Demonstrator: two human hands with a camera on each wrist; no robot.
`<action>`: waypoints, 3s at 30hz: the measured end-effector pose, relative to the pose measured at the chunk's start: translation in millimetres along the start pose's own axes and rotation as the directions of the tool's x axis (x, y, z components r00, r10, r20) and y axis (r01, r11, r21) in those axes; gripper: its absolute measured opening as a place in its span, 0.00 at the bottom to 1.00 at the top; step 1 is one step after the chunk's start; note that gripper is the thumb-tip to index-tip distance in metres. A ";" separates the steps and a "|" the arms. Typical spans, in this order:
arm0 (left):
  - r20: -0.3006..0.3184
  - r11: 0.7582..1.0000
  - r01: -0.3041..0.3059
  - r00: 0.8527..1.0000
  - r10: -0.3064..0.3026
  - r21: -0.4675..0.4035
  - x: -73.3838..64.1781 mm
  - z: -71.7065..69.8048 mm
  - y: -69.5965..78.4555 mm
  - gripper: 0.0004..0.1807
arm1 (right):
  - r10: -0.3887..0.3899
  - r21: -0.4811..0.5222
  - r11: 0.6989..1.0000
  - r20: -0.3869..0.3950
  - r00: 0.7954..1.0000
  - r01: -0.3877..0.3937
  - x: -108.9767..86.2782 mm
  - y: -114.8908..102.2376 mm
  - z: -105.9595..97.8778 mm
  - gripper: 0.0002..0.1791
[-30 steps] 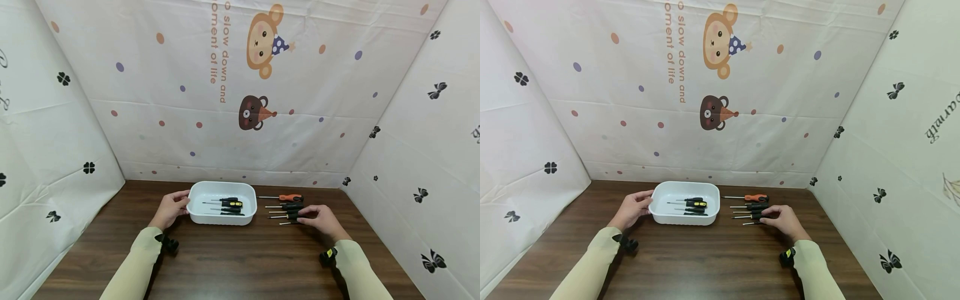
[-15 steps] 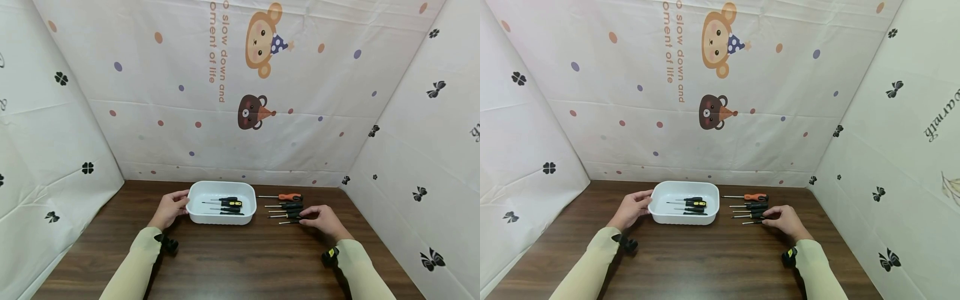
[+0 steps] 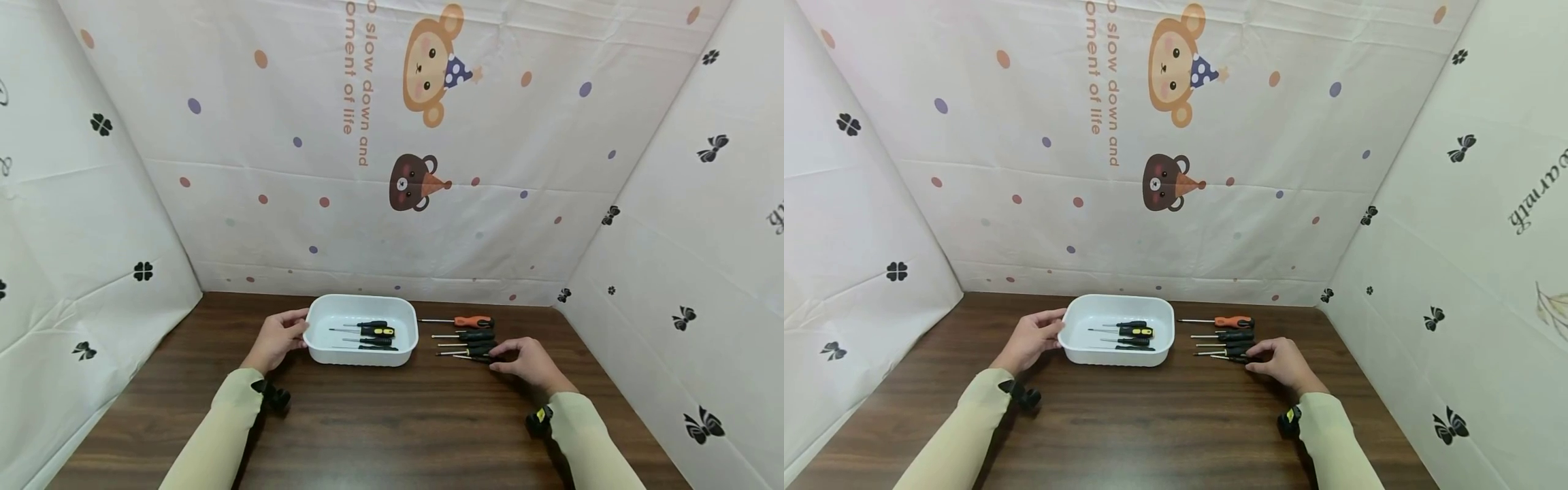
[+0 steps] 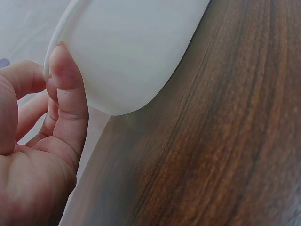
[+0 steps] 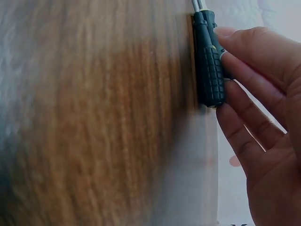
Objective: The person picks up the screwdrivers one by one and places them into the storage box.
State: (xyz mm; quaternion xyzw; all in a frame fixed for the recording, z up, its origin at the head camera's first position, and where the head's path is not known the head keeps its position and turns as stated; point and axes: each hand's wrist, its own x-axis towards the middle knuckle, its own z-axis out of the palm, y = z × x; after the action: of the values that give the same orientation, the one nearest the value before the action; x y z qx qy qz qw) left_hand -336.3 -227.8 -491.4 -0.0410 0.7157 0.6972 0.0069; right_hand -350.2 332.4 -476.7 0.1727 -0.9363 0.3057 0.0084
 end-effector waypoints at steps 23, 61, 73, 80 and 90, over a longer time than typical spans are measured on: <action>0.030 1.000 0.015 0.999 -0.014 -0.014 -6.7 0.8 11.9 0.26 | -0.016 -0.038 0.999 0.051 0.999 0.018 -0.9 3.4 4.4 0.08; 0.003 1.000 0.001 1.000 -0.001 -0.008 -0.3 0.3 -0.5 0.25 | 0.034 0.103 0.994 -0.101 0.994 -0.023 -23.5 -5.8 -0.7 0.11; -0.007 1.000 0.015 1.000 -0.015 -0.014 -1.1 1.4 0.3 0.25 | 0.022 0.248 0.969 -0.143 0.989 0.014 -17.6 -34.9 -2.8 0.13; -0.015 1.000 0.014 1.000 -0.014 -0.006 -0.7 1.3 -0.1 0.24 | 0.039 0.286 0.958 -0.145 0.989 0.004 -11.1 -50.6 -2.8 0.16; -0.005 1.000 0.020 1.000 -0.020 -0.021 -5.7 2.2 5.7 0.25 | 0.032 0.366 0.930 -0.127 0.991 0.017 -1.0 -75.9 3.5 0.18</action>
State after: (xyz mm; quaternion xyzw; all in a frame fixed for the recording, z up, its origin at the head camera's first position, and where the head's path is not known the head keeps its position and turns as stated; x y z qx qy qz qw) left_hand -331.1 -225.2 -485.4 -0.0500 0.7079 0.7044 0.0114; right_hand -323.9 273.6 -436.5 0.1470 -0.8609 0.4857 0.0363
